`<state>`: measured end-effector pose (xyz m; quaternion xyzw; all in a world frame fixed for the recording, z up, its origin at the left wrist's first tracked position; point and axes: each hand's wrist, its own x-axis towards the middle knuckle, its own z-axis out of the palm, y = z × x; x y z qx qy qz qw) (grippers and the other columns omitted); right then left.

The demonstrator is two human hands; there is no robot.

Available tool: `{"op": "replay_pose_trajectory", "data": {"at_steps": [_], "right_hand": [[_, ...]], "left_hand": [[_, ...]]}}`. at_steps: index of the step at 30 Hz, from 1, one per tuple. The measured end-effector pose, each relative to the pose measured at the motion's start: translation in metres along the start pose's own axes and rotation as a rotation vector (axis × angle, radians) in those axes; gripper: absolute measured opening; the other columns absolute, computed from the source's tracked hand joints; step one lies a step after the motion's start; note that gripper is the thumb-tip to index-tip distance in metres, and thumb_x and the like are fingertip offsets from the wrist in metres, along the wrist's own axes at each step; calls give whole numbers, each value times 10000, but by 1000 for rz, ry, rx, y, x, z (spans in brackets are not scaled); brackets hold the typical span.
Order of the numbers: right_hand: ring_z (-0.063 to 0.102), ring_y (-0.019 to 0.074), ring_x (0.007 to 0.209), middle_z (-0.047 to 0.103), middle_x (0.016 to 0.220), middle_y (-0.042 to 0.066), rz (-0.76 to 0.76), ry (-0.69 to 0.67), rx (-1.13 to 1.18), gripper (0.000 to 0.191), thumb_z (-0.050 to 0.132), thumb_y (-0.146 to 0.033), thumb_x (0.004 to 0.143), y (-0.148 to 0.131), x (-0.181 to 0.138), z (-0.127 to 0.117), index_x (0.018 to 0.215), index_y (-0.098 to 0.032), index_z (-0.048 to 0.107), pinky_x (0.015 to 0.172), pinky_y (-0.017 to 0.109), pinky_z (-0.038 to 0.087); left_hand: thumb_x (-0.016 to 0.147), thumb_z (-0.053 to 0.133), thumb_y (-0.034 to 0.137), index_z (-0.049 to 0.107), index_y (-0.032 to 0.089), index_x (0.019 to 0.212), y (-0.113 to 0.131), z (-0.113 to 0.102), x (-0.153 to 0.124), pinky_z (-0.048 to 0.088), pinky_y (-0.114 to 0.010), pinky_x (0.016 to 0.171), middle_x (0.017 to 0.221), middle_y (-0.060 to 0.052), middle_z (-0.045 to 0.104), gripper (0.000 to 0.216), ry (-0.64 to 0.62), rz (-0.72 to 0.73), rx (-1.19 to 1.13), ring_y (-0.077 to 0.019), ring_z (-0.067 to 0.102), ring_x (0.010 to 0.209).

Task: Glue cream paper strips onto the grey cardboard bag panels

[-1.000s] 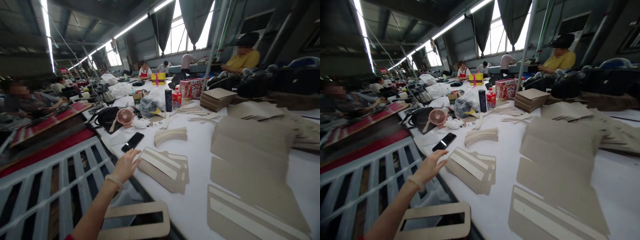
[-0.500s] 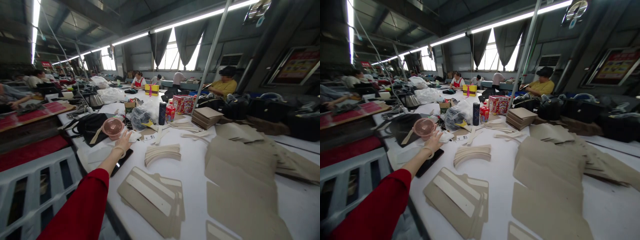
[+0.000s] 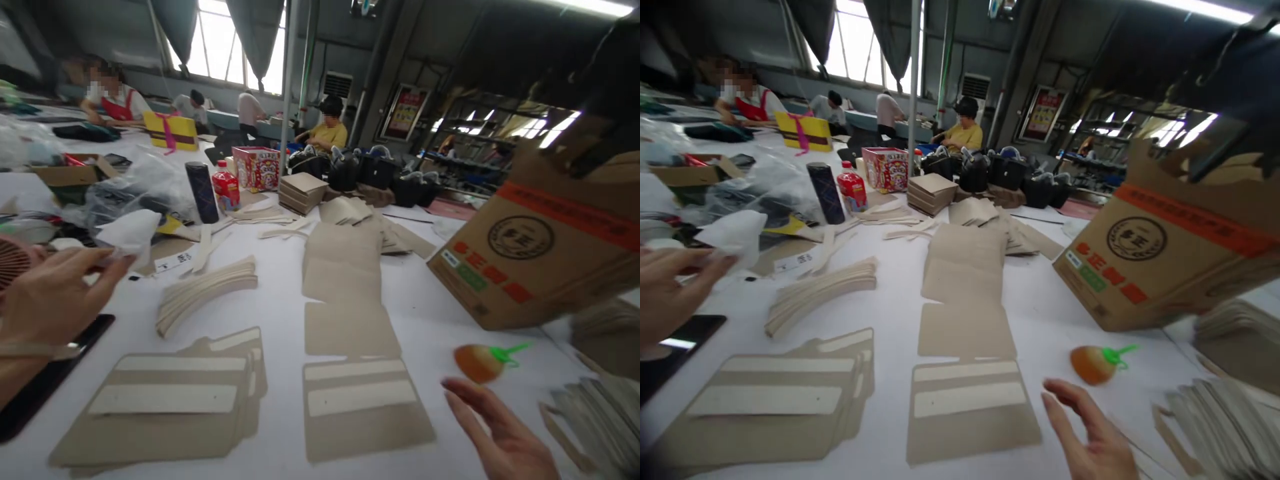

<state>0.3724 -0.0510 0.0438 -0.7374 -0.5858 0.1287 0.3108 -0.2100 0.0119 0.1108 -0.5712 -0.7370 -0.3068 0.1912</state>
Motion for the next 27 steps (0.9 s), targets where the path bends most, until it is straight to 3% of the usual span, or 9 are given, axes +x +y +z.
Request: {"op": "replay_pose_trajectory", "data": {"at_steps": [3, 6, 9, 11, 13, 16, 20, 24, 27], "right_hand": [[483, 252, 1216, 536, 1310, 54, -266, -193, 263, 402, 560, -419, 833, -63, -19, 18, 1211, -281, 558, 1003, 377, 421], [321, 280, 1326, 347, 1460, 75, -421, -416, 571, 601, 590, -410, 827, -119, -46, 39, 1376, -293, 374, 1002, 406, 411], [533, 243, 1159, 528, 1309, 87, -376, -523, 851, 481, 505, -404, 886, -140, -62, 52, 1338, -273, 408, 908, 340, 492], [617, 209, 1011, 621, 1162, 70, -313, -461, 822, 355, 474, -365, 904, -132, -59, 50, 1237, -248, 504, 859, 297, 515], [618, 196, 983, 628, 1135, 60, -270, -300, 628, 326, 484, -335, 896, -111, -47, 41, 1204, -236, 526, 846, 271, 514], [595, 189, 1017, 615, 1134, 43, -335, -130, 250, 339, 457, -282, 892, -76, -23, 22, 1226, -249, 503, 852, 262, 499], [614, 194, 967, 593, 1135, 51, -530, -147, -131, 363, 358, -141, 867, -63, -14, 20, 1173, -245, 523, 775, 291, 512], [638, 215, 883, 592, 1174, 88, -657, -243, -427, 476, 364, -28, 781, -87, -28, 45, 1198, -199, 519, 679, 305, 513], [642, 216, 802, 614, 1144, 97, -696, -341, -563, 501, 404, 0, 727, -106, -36, 67, 1171, -178, 550, 622, 295, 501]], "left_hand": [[855, 433, 449, 546, 284, 962, 99, -30, -44, 403, -250, 765, 888, 29, 559, 226, -84, 169, -273, -146, 539, 767], [860, 526, 301, 536, 292, 943, 186, -46, -95, 426, -153, 685, 841, 63, 606, 85, -381, 384, -671, -94, 572, 750], [878, 444, 177, 531, 237, 826, 235, -47, -127, 441, -144, 656, 768, 27, 595, 118, -688, 466, -927, -83, 577, 716], [880, 420, 166, 558, 222, 863, 246, -42, -131, 453, -157, 671, 799, 10, 611, 150, -864, 437, -1009, -84, 588, 713], [889, 434, 198, 582, 235, 928, 245, -32, -126, 455, -155, 630, 776, 28, 626, 157, -977, 330, -1012, -68, 589, 644], [904, 437, 225, 600, 253, 941, 235, -8, -110, 439, -160, 590, 740, 49, 631, 169, -948, 296, -830, -63, 580, 621], [866, 459, 135, 625, 234, 959, 234, 42, -92, 445, -241, 782, 962, -8, 638, 215, -880, 630, -598, -130, 581, 892], [772, 572, 111, 648, 268, 990, 252, 90, -84, 415, -317, 844, 1017, -17, 638, 279, -925, 907, -577, -183, 560, 943], [736, 615, 120, 622, 303, 1058, 263, 108, -80, 380, -345, 886, 1129, -6, 625, 371, -939, 1117, -585, -200, 531, 1024]]}}
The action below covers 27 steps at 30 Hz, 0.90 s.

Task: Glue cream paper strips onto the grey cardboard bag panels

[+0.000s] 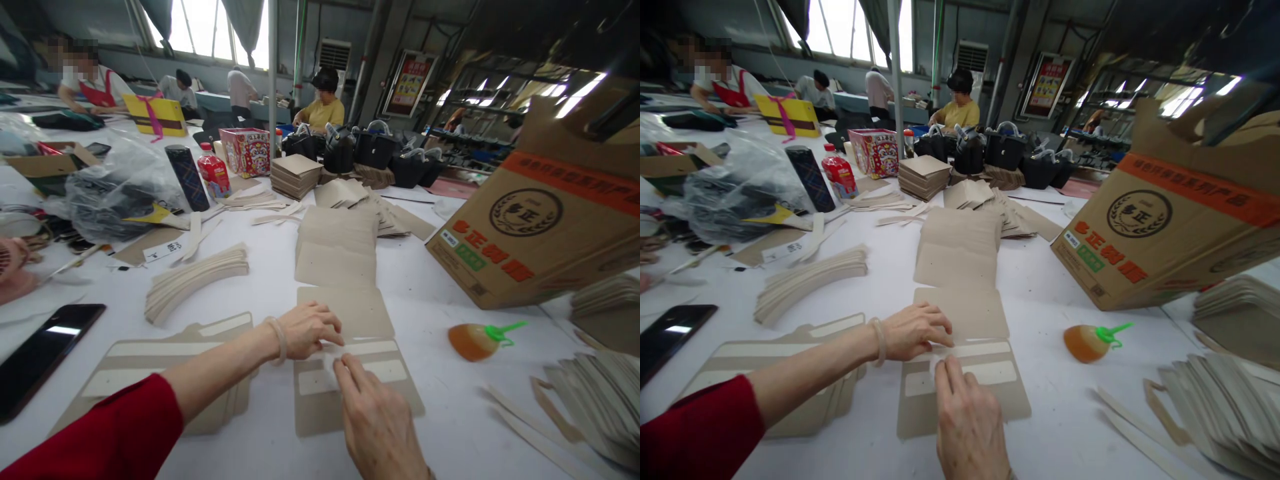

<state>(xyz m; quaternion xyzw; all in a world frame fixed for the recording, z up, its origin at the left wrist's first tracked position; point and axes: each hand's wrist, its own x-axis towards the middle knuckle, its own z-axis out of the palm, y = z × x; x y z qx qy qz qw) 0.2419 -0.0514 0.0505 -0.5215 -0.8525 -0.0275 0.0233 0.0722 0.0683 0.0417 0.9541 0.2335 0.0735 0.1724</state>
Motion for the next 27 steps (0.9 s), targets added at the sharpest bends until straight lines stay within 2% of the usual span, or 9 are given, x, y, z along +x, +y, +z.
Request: {"op": "replay_pose_trajectory", "data": {"at_steps": [4, 9, 12, 15, 20, 24, 27], "right_hand": [[648, 207, 748, 622, 1141, 96, -20, -119, -43, 550, 409, 18, 701, -15, 15, 6, 1204, -159, 542, 575, 277, 484], [673, 185, 751, 534, 1303, 121, 20, -239, 22, 658, 407, -7, 702, -24, 26, 4, 1340, -169, 425, 593, 250, 484], [681, 220, 750, 503, 1336, 110, 48, -309, 80, 606, 438, -47, 692, -27, 28, 5, 1276, -202, 491, 585, 292, 496], [680, 248, 763, 498, 1334, 107, 82, -353, 131, 558, 493, -114, 702, -26, 29, 7, 1250, -219, 504, 602, 326, 503], [681, 210, 778, 545, 1277, 59, 101, -400, 133, 502, 467, -83, 728, -23, 34, 8, 1198, -251, 519, 605, 277, 485], [685, 198, 726, 584, 1213, 44, 92, -434, 85, 518, 474, -54, 708, -24, 39, 9, 1185, -249, 525, 537, 251, 448], [685, 197, 707, 597, 1191, 37, 96, -444, 74, 538, 475, -24, 670, -25, 42, 9, 1151, -253, 551, 507, 249, 425]], "left_hand": [[689, 664, 124, 611, 335, 1055, -5, -1, 9, 336, -372, 934, 1239, 27, 588, 426, -92, 176, 43, -212, 493, 1108], [670, 672, 133, 641, 341, 919, -8, -5, 14, 321, -358, 919, 1223, 68, 606, 326, -150, 287, 70, -202, 503, 1120], [670, 664, 132, 645, 326, 811, -12, -1, 15, 313, -351, 927, 1176, 91, 633, 241, -154, 321, 65, -193, 505, 1129], [661, 644, 107, 645, 313, 805, -17, 5, 16, 291, -352, 969, 1146, 86, 651, 251, -149, 345, 43, -197, 484, 1170], [568, 657, 69, 635, 339, 928, -28, 11, 18, 205, -407, 1066, 1162, 93, 640, 451, -160, 370, -9, -228, 444, 1233], [486, 685, 57, 653, 391, 884, -33, 11, 23, 211, -433, 1078, 1146, 141, 636, 520, -184, 366, -50, -249, 444, 1243], [451, 717, 51, 651, 381, 796, -34, 10, 27, 180, -446, 1092, 1138, 148, 637, 482, -200, 368, -79, -262, 432, 1253]]}}
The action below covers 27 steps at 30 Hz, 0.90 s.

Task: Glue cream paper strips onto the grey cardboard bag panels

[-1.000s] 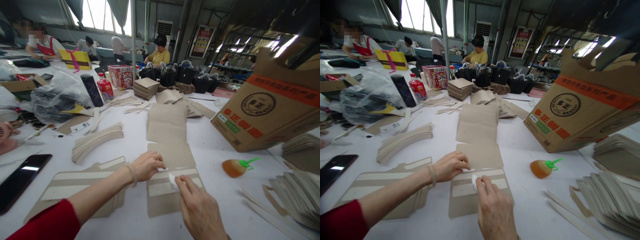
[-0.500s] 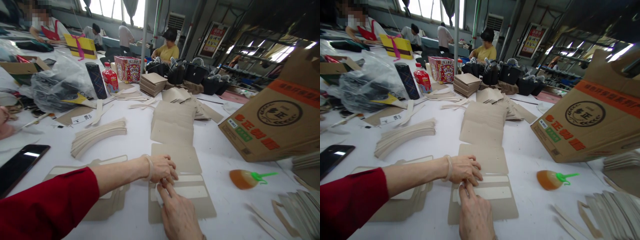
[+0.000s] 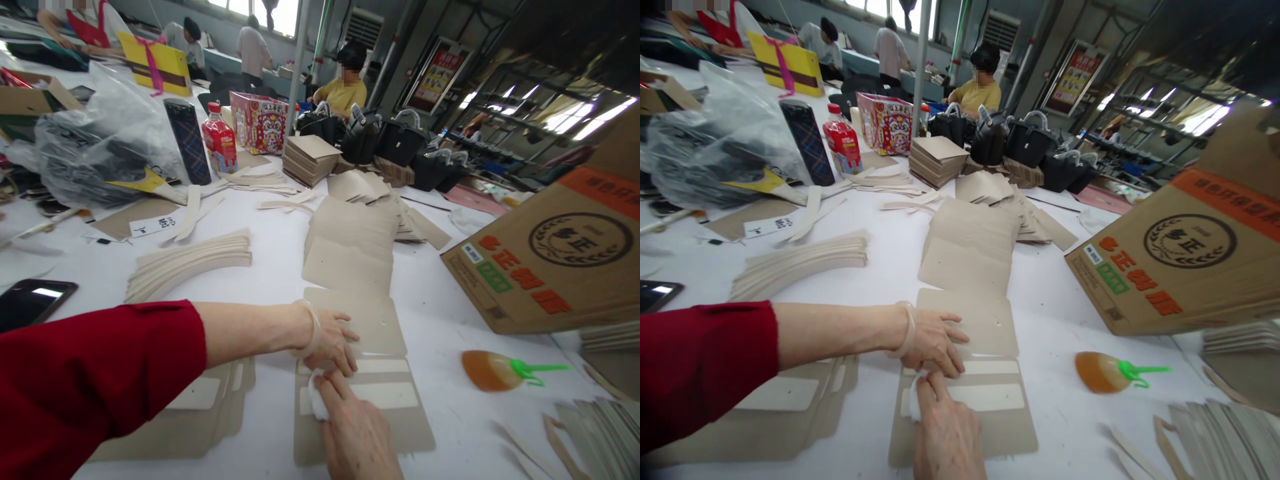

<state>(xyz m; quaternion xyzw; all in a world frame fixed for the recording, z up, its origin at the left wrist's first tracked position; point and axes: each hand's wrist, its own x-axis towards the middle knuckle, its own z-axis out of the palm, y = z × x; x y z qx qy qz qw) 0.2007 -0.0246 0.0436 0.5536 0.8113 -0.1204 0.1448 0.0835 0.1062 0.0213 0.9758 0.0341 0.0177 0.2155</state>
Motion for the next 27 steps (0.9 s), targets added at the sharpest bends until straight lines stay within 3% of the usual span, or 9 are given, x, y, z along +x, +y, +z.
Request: {"op": "replay_pose_trajectory", "data": {"at_steps": [4, 9, 12, 18, 23, 27], "right_hand": [[688, 195, 713, 580, 1241, 25, -40, 12, 31, 614, 459, 0, 628, -10, 6, 2, 1173, -272, 540, 502, 251, 422], [692, 186, 653, 617, 1201, -3, -181, -1, 29, 632, 488, -37, 595, -35, 14, 10, 1177, -278, 538, 451, 237, 411], [692, 173, 672, 605, 1233, 16, -166, 65, 18, 664, 466, -25, 576, -27, 9, 10, 1190, -267, 539, 475, 216, 438], [685, 177, 721, 531, 1327, 10, -80, 127, 70, 645, 387, -25, 626, 18, -6, 6, 1196, -280, 545, 574, 225, 514], [682, 195, 793, 544, 1314, 15, -92, 47, 121, 685, 422, -40, 604, 2, 3, 16, 1240, -270, 529, 642, 242, 532], [680, 189, 754, 545, 1316, 17, -113, 79, 92, 698, 448, -38, 599, -14, 9, 23, 1254, -267, 518, 627, 245, 525]], "left_hand": [[472, 715, 36, 624, 355, 652, 1, -1, 2, 119, -447, 1114, 1082, 176, 651, 377, 5, -14, -34, -239, 427, 1260], [484, 686, -2, 607, 335, 615, 4, 0, 3, 80, -454, 1122, 1050, 173, 663, 371, 16, -40, -61, -235, 420, 1266], [475, 679, -5, 603, 332, 581, 4, 1, 3, 89, -447, 1121, 1022, 184, 666, 361, 32, -57, -65, -228, 429, 1258], [429, 740, 17, 639, 348, 597, 0, 6, 6, 117, -458, 1115, 995, 161, 672, 385, 32, -54, -59, -243, 442, 1248], [454, 780, 96, 648, 373, 647, -5, 11, 7, 104, -478, 1112, 1069, 174, 659, 362, 38, -32, -43, -256, 432, 1254], [460, 790, 112, 653, 387, 705, -7, 13, 6, 102, -483, 1110, 1105, 174, 650, 392, 36, -17, -26, -259, 424, 1261]]}}
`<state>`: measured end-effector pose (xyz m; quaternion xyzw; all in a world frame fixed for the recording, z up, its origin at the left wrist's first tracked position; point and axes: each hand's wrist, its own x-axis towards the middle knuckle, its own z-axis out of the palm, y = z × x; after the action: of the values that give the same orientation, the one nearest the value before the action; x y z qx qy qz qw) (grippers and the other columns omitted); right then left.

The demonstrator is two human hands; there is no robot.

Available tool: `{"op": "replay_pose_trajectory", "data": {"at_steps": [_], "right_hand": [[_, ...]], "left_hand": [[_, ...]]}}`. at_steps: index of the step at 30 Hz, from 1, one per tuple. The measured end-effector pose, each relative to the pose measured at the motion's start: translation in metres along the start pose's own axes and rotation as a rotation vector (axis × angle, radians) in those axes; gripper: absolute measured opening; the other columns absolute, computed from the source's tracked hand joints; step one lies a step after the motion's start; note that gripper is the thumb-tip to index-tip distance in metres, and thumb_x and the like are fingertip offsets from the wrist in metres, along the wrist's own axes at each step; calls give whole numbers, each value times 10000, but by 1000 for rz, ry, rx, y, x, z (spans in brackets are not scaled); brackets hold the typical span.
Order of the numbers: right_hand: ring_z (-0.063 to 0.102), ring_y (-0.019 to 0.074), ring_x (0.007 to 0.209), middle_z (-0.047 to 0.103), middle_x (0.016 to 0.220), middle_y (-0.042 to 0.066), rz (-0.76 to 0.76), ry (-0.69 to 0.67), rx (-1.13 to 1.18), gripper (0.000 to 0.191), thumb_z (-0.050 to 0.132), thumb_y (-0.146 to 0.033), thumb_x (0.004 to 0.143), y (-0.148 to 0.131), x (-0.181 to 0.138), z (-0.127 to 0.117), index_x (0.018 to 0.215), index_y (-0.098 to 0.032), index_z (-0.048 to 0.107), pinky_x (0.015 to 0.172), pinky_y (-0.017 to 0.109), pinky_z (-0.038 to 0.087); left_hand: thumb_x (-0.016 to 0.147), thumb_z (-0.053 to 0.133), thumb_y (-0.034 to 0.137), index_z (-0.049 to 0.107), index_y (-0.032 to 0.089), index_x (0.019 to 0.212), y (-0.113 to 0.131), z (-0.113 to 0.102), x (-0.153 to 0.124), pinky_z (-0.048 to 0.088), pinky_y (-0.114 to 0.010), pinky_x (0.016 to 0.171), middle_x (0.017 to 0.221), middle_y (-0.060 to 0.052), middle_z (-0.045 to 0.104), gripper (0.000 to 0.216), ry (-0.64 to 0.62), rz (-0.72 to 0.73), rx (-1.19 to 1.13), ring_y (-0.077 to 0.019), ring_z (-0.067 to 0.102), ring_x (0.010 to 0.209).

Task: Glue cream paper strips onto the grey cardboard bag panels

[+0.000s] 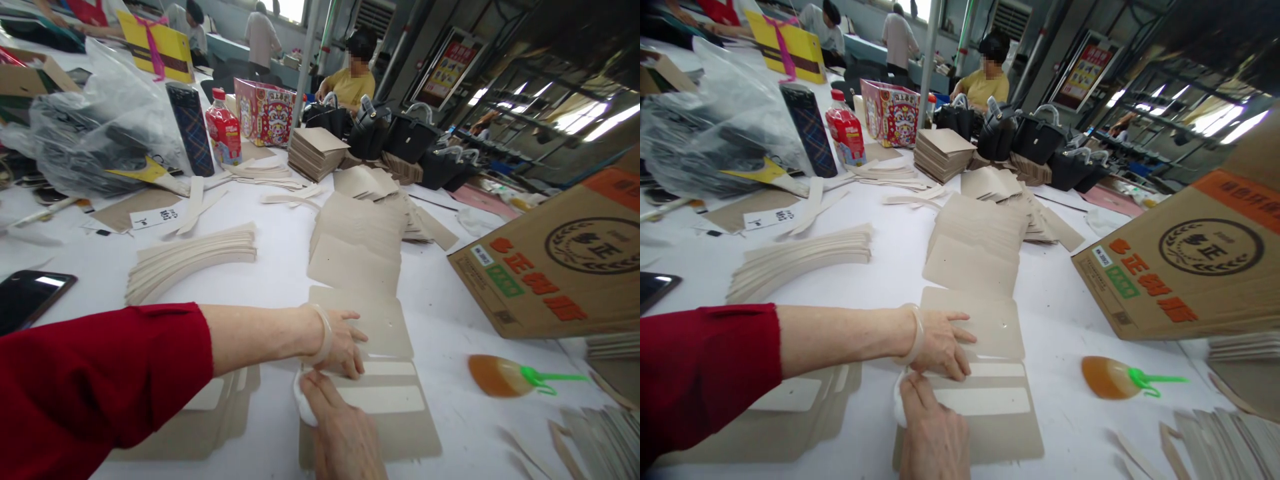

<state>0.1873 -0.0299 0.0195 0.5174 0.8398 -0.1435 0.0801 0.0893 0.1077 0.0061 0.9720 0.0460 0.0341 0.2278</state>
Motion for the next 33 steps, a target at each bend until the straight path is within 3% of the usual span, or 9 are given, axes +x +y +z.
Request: {"op": "replay_pose_trajectory", "data": {"at_steps": [5, 9, 14, 19, 25, 30, 33], "right_hand": [[659, 190, 801, 637, 1152, 27, 42, 65, -159, 583, 422, 10, 661, 17, -7, -6, 1147, -271, 578, 545, 210, 457], [659, 179, 790, 645, 1069, 15, 54, 48, -76, 543, 381, 42, 664, 19, -4, -12, 1045, -276, 600, 534, 224, 424], [653, 187, 814, 653, 1096, -3, 16, 34, -50, 554, 443, 5, 669, 5, 3, -9, 1120, -287, 581, 555, 228, 420], [652, 178, 823, 636, 1140, 20, 63, 46, -157, 571, 415, 39, 681, 17, -3, -7, 1131, -270, 582, 541, 218, 415], [656, 188, 811, 634, 1133, 26, 73, 34, -102, 551, 445, 4, 661, 16, -2, -7, 1125, -255, 588, 544, 230, 420], [661, 180, 787, 632, 1134, 28, 94, 49, -105, 574, 422, 24, 658, 18, -4, -5, 1124, -266, 590, 522, 230, 403], [657, 182, 786, 635, 1134, 42, 83, 61, -97, 575, 441, 22, 647, 13, -1, -4, 1140, -237, 585, 539, 229, 407]], "left_hand": [[536, 750, 96, 664, 353, 730, 3, -3, -2, 101, -504, 1112, 1137, 138, 643, 333, -10, 8, 34, -265, 428, 1259], [554, 738, 89, 667, 366, 720, 8, -8, -3, 110, -484, 1116, 1122, 135, 648, 331, -36, -14, 57, -250, 414, 1272], [592, 764, 147, 650, 377, 788, 11, -12, -3, 64, -491, 1125, 1202, 148, 604, 324, -89, -26, 66, -237, 369, 1304], [571, 757, 116, 667, 372, 809, 10, -11, -1, 48, -494, 1127, 1183, 128, 621, 361, -117, -59, 47, -246, 363, 1308], [621, 695, 95, 660, 387, 723, 14, -17, -2, 12, -417, 1131, 1210, 191, 586, 312, -124, -108, 4, -183, 329, 1327], [532, 738, 49, 659, 384, 656, 18, -23, -2, -15, -377, 1134, 1157, 197, 616, 366, -144, -159, -48, -181, 345, 1318], [566, 729, 44, 653, 395, 627, 21, -26, -2, -39, -353, 1133, 1141, 214, 618, 365, -140, -192, -83, -153, 328, 1325]]}}
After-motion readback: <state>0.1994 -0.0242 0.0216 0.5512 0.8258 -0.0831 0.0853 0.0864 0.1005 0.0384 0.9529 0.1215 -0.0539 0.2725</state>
